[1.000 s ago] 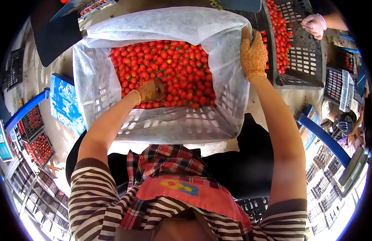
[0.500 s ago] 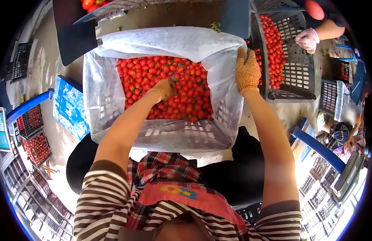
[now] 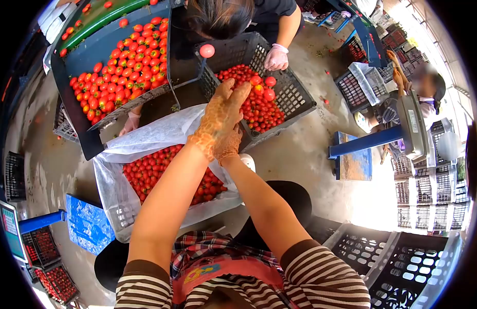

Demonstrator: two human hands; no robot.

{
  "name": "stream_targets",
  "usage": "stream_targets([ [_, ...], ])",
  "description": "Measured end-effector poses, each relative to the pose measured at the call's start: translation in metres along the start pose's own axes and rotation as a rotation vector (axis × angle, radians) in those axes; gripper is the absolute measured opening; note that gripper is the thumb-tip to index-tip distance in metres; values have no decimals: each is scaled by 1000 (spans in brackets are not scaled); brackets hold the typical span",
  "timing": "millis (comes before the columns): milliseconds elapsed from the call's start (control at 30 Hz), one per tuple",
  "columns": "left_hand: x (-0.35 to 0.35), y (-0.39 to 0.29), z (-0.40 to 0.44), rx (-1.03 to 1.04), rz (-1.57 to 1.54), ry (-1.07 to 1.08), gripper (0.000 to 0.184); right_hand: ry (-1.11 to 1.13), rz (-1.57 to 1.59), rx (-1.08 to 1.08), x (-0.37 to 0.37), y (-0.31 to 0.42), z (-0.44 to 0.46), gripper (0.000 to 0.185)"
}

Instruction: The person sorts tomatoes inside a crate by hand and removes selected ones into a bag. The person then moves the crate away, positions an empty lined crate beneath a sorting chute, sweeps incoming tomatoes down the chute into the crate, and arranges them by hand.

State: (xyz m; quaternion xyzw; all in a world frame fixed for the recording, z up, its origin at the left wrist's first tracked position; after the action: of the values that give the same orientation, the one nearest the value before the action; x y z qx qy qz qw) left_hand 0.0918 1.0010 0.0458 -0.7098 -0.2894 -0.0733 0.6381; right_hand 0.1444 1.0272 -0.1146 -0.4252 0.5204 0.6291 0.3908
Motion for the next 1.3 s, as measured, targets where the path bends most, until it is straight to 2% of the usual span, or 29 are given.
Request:
stream_targets([
  [33, -10, 0, -16, 99, 85, 46, 55, 55, -97, -50, 5, 2, -7, 64],
  [67, -24, 1, -33, 200, 177, 92, 55, 104, 61, -78, 3, 2, -8, 56],
  [100, -50, 20, -43, 149, 147, 201, 50, 101, 66, -78, -2, 4, -12, 56],
  [167, -106, 53, -72, 3, 160, 186, 40, -114, 451, 1, -33, 11, -22, 45],
  [200, -136, 59, -88, -80, 201, 53, 35, -163, 632, -29, -46, 16, -17, 39],
  [233, -160, 54, -105, -58, 189, -54, 31, -295, 718, -78, -67, 27, -11, 35],
  [300, -201, 47, -133, -5, 175, -196, 26, -380, 1001, -179, -123, 58, 5, 35],
  [367, -236, 40, -151, 49, 207, -343, 25, -486, 865, -267, -182, 96, 22, 42],
  [433, -249, 28, -156, 119, 209, -397, 24, -719, 564, -373, -215, 127, 46, 50],
  [500, -254, 15, -155, 189, 163, -392, 22, -300, 539, -273, -199, 145, 92, 42],
  [567, -258, 3, -148, 228, 179, -429, 21, -135, 439, -279, -169, 144, 124, 32],
  [633, -262, -15, -142, 421, 200, -424, 20, -224, 403, -381, -172, 140, 111, 26],
  [700, -265, -31, -132, 448, 223, -468, 18, -309, 193, -410, -170, 125, 89, 23],
  [767, -272, -62, -129, 654, 450, -609, 11, -189, 14, -441, -151, 102, 79, 24],
  [800, -274, -79, -127, 694, 729, -667, 14, -183, 17, -452, -152, 100, 66, 24],
  [833, -279, -87, -122, 688, 735, -681, 14, -114, -28, -396, -151, 96, 54, 23],
  [900, -260, -115, -113, 934, 1088, -636, 16, -42, -61, -349, -137, 91, 47, 22],
  [967, -268, -117, -95, 881, 1090, -615, 20, -108, -152, -429, -123, 80, 45, 27],
  [1033, -270, -117, -77, 902, 1387, -688, 29, -135, -152, -464, -124, 84, 42, 28],
  [1133, -274, -121, -50, 972, 1411, -724, 50, -137, -234, -505, -119, 82, 37, 34],
  [1167, -273, -118, -42, 970, 1410, -713, 50, -121, -262, -507, -116, 81, 35, 36],
  [1233, -270, -107, -22, 803, 1628, -694, 52, 103, -156, -388, -94, 67, 39, 44],
  [1300, -263, -98, -22, 868, 1660, -666, 47, 153, -176, -366, -88, 66, 39, 46],
])
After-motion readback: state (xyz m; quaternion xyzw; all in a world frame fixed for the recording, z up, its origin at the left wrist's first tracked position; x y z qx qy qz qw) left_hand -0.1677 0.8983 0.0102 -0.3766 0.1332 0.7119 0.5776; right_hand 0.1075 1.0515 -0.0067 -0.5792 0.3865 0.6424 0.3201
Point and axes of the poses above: each hand's wrist, its own z-axis towards the middle knuckle, its own x-axis out of the palm, y = z × x, the point moved 8 cm from there along z, towards the middle knuckle, and after that the axes turned 7 degrees about x, right-handed, at the moved point
